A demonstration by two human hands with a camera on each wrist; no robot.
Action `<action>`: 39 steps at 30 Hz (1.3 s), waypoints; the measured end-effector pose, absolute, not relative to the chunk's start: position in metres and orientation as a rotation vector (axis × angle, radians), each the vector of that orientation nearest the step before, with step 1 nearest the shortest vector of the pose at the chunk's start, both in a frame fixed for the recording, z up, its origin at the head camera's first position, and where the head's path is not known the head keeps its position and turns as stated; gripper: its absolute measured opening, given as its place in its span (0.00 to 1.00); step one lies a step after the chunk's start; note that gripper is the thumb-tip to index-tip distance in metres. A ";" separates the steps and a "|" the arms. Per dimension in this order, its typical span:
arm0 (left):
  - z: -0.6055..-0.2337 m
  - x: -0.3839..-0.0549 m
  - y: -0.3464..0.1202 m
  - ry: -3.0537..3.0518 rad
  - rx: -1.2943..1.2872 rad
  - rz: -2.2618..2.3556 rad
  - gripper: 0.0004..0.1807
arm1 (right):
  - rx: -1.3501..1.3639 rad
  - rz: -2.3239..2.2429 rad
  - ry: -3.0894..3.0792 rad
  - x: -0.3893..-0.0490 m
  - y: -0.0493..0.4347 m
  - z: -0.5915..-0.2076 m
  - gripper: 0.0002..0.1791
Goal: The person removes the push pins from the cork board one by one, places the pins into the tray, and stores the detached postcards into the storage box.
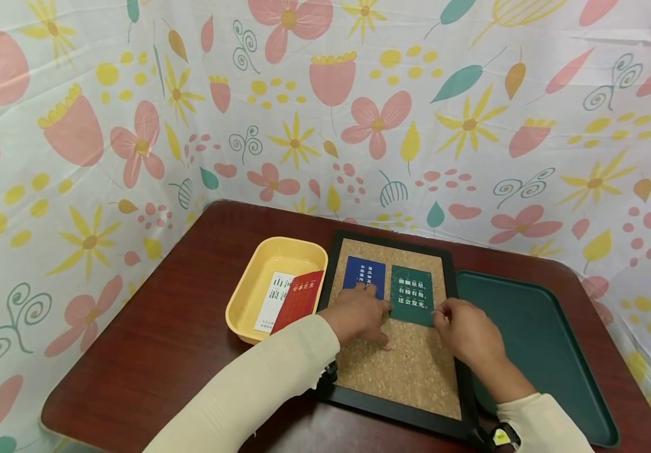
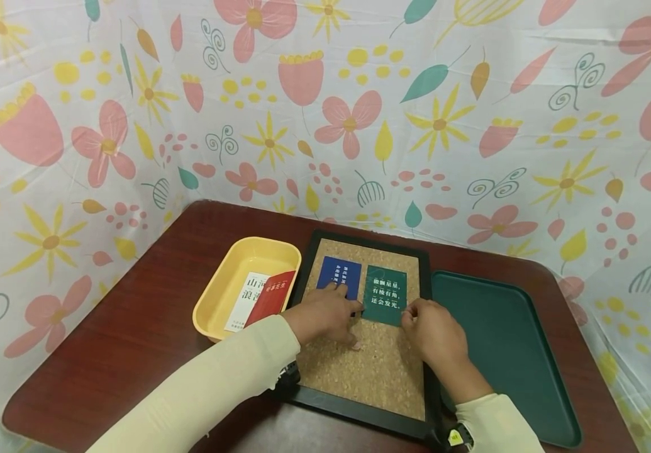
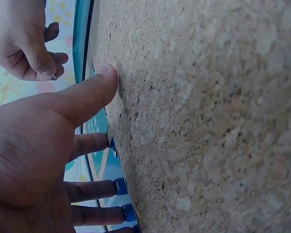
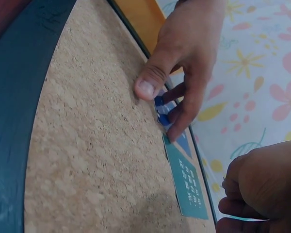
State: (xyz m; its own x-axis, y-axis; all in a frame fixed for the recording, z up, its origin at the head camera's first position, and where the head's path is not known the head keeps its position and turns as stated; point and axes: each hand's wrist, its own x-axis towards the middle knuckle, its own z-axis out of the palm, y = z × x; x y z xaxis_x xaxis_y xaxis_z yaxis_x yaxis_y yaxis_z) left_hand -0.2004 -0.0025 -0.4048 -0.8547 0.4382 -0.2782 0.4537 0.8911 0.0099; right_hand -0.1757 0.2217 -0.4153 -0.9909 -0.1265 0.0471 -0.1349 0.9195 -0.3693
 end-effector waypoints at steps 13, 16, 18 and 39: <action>-0.405 -0.201 -0.002 2.781 0.654 -0.080 0.45 | 0.196 0.581 -3.048 -0.173 0.233 -0.416 0.13; -0.405 -0.201 -0.002 2.781 0.660 -0.083 0.45 | 0.185 0.568 -3.054 -0.172 0.235 -0.415 0.13; -0.406 -0.201 -0.002 2.783 0.663 -0.083 0.45 | 0.174 0.564 -3.061 -0.171 0.236 -0.415 0.13; -0.405 -0.200 -0.002 2.787 0.672 -0.053 0.44 | 0.131 0.518 -3.057 -0.170 0.256 -0.414 0.12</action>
